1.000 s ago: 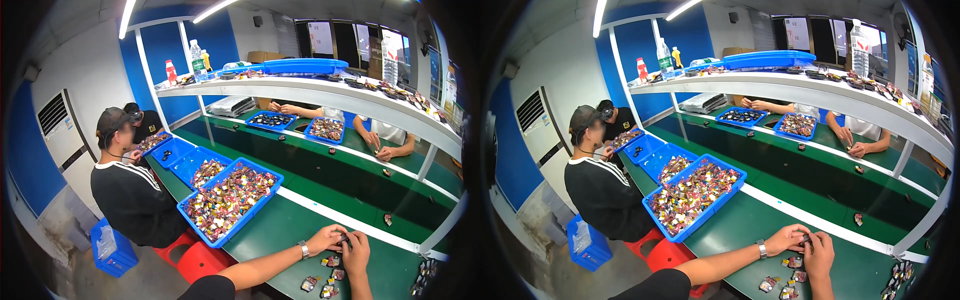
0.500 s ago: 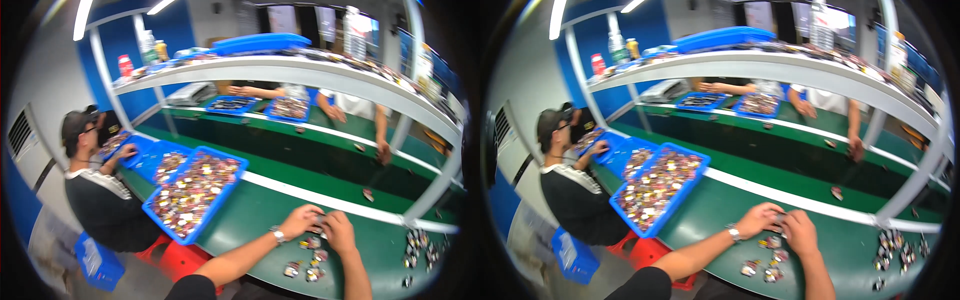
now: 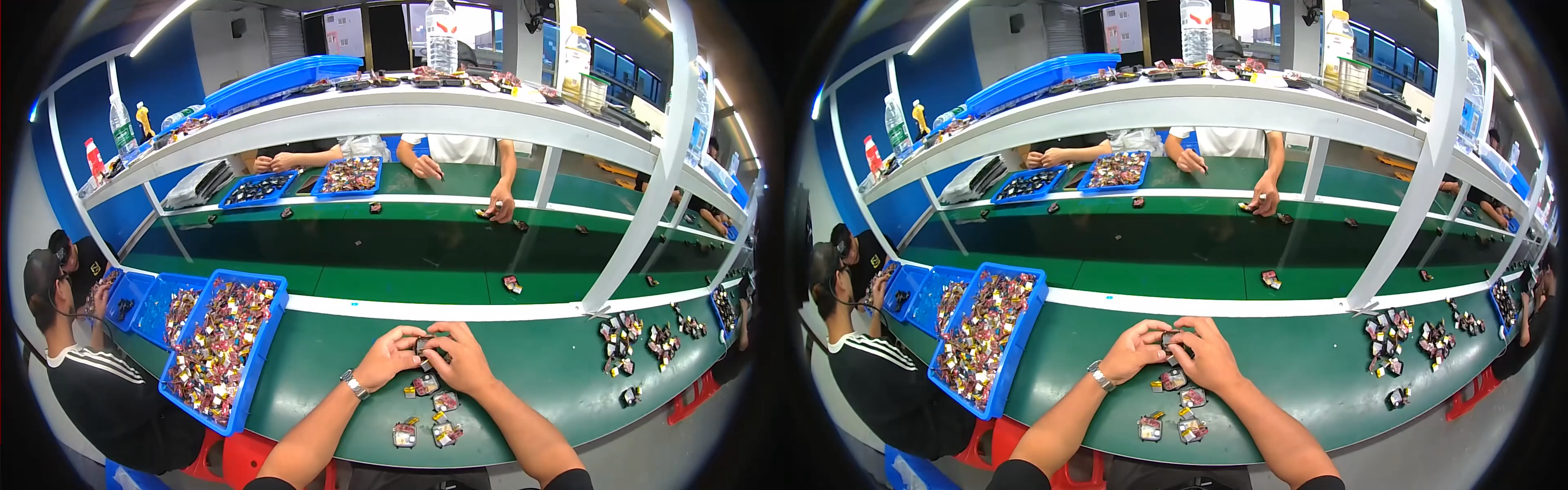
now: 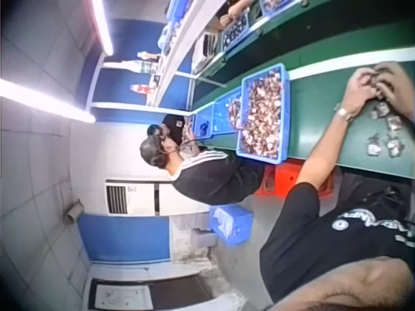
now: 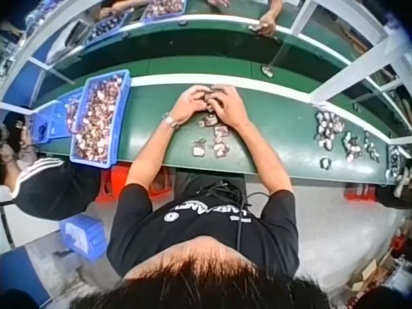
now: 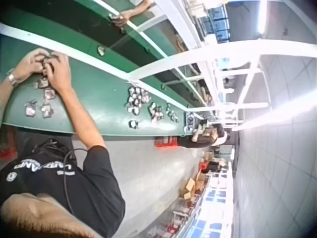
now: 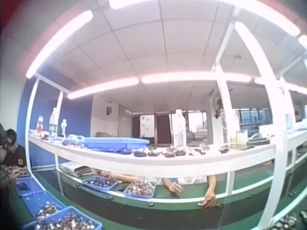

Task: Sorting and assembling small decorative badges or pins on a factory production line.

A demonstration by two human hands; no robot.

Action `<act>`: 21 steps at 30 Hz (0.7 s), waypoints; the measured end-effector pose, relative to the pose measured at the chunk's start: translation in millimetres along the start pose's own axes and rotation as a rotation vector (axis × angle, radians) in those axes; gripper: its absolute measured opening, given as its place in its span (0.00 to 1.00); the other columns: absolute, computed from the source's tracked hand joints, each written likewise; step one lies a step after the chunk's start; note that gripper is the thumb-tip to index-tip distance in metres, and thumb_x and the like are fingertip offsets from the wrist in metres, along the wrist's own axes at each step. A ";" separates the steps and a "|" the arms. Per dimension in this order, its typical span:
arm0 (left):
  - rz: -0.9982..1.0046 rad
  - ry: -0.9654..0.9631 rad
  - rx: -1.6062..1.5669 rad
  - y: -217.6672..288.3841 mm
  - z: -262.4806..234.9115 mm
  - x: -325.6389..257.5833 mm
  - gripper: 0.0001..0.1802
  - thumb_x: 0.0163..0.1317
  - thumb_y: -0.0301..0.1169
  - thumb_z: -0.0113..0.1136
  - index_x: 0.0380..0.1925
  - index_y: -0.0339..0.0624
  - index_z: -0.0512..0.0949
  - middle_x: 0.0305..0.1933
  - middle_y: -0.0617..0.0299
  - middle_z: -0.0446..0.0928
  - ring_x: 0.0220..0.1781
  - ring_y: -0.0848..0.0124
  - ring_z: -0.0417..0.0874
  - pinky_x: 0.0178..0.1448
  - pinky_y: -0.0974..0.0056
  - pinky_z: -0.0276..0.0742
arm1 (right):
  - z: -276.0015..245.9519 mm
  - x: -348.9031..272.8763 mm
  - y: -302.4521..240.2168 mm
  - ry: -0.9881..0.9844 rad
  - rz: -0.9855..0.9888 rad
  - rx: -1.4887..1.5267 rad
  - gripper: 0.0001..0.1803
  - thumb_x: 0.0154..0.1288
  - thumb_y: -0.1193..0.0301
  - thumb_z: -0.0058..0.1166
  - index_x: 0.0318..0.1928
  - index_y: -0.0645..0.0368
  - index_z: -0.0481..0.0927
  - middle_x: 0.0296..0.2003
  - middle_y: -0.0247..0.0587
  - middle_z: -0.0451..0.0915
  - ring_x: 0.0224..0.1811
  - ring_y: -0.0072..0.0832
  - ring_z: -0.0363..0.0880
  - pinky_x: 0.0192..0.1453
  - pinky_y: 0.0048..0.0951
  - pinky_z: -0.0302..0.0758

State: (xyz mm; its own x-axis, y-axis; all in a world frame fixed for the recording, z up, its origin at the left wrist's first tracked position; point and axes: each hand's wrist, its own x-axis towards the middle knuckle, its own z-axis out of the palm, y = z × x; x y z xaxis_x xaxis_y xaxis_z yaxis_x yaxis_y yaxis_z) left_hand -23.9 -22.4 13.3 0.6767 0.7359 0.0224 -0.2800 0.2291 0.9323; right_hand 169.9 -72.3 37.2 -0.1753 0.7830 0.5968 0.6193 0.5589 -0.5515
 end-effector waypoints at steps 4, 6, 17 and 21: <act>-0.018 0.010 0.034 1.6 -2.1 0.6 0.23 0.64 0.18 0.54 0.60 0.38 0.66 0.59 0.55 0.74 0.56 0.72 0.79 0.57 0.66 0.79 | 3.2 -0.7 0.3 -0.027 0.044 0.031 0.05 0.57 0.74 0.62 0.36 0.57 0.82 0.48 0.40 0.78 0.52 0.39 0.75 0.56 0.36 0.74; -0.027 0.022 0.055 2.0 -0.5 1.5 0.22 0.65 0.19 0.53 0.59 0.38 0.67 0.59 0.55 0.75 0.56 0.72 0.79 0.57 0.66 0.79 | 1.1 -0.5 0.8 -0.034 0.071 0.041 0.05 0.57 0.73 0.62 0.36 0.57 0.82 0.48 0.40 0.78 0.53 0.39 0.74 0.58 0.37 0.72; -0.007 0.055 -0.065 -4.4 -0.9 2.5 0.19 0.67 0.18 0.49 0.58 0.39 0.67 0.58 0.53 0.74 0.57 0.66 0.80 0.59 0.59 0.82 | -2.8 -3.3 -2.1 -0.079 0.037 0.065 0.06 0.58 0.73 0.63 0.36 0.55 0.82 0.52 0.37 0.76 0.57 0.39 0.72 0.56 0.36 0.74; -0.009 0.054 -0.082 -1.7 5.4 6.1 0.19 0.67 0.18 0.50 0.57 0.40 0.67 0.56 0.54 0.75 0.56 0.67 0.80 0.59 0.59 0.81 | 5.2 -7.9 8.3 0.008 0.071 0.111 0.06 0.58 0.72 0.63 0.37 0.55 0.84 0.50 0.38 0.78 0.54 0.39 0.74 0.55 0.35 0.75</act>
State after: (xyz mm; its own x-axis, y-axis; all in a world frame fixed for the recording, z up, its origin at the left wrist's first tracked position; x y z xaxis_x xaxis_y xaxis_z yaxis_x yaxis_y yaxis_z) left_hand -15.6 -21.8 13.8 0.6426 0.7661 -0.0077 -0.3303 0.2861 0.8995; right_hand 172.5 -72.4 24.9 -0.1276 0.8196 0.5586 0.5417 0.5293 -0.6530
